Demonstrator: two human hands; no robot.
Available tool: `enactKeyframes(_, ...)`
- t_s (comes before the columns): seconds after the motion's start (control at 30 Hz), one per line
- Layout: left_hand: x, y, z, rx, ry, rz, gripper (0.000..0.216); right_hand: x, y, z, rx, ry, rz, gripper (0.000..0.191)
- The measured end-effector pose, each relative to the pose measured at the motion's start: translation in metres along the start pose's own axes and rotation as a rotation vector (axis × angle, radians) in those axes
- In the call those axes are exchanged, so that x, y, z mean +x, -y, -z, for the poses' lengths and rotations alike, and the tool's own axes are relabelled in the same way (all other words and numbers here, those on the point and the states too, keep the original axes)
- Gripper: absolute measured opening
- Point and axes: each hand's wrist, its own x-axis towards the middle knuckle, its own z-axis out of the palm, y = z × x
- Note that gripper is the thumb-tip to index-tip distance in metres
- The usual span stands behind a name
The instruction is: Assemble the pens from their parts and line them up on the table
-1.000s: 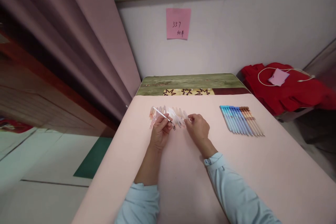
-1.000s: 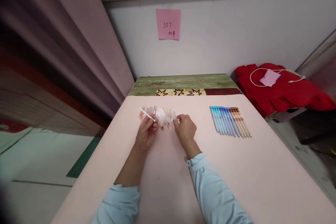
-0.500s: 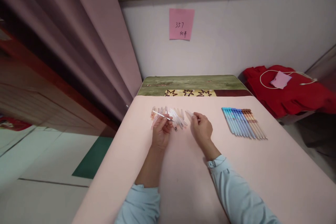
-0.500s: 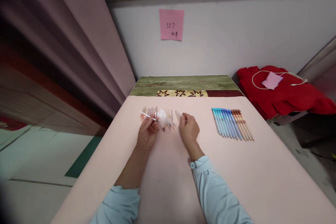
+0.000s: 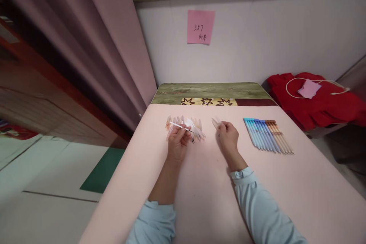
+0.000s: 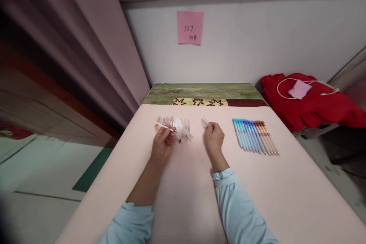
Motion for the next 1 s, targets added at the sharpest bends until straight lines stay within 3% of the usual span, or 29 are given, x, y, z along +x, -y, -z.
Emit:
enactKeyframes(0.07, 0.001, 0.001, 0.001, 0.011, 0.01, -0.002, 0.024, 0.003, 0.0, 0.002, -0.002, -0.017, -0.003, 0.033)
enactKeyframes(0.17, 0.001, 0.002, 0.001, 0.022, 0.02, -0.003, 0.024, 0.002, 0.005, 0.006, -0.177, -0.043, 0.024, 0.033)
enactKeyframes(0.33, 0.0, 0.001, -0.001, 0.025, 0.021, -0.011, 0.025, -0.004, 0.016, 0.012, -0.444, 0.064, 0.021, 0.032)
enactKeyframes(0.47, -0.001, 0.0, -0.001, 0.019, 0.013, -0.013, 0.024, -0.009, 0.017, 0.01, -0.549, 0.152, 0.138, 0.028)
enactKeyframes(0.63, -0.001, 0.001, 0.0, 0.019, 0.021, -0.009, 0.022, -0.011, 0.012, 0.005, -0.685, 0.138, 0.206, 0.024)
enactKeyframes(0.8, -0.001, 0.0, 0.0, 0.01, 0.019, -0.007, 0.023, -0.012, 0.013, 0.002, -0.7, 0.154, 0.226, 0.024)
enactKeyframes(1.0, -0.001, 0.0, -0.001, 0.001, 0.028, -0.009, 0.024, -0.023, 0.024, 0.0, -0.598, 0.254, 0.361, 0.025)
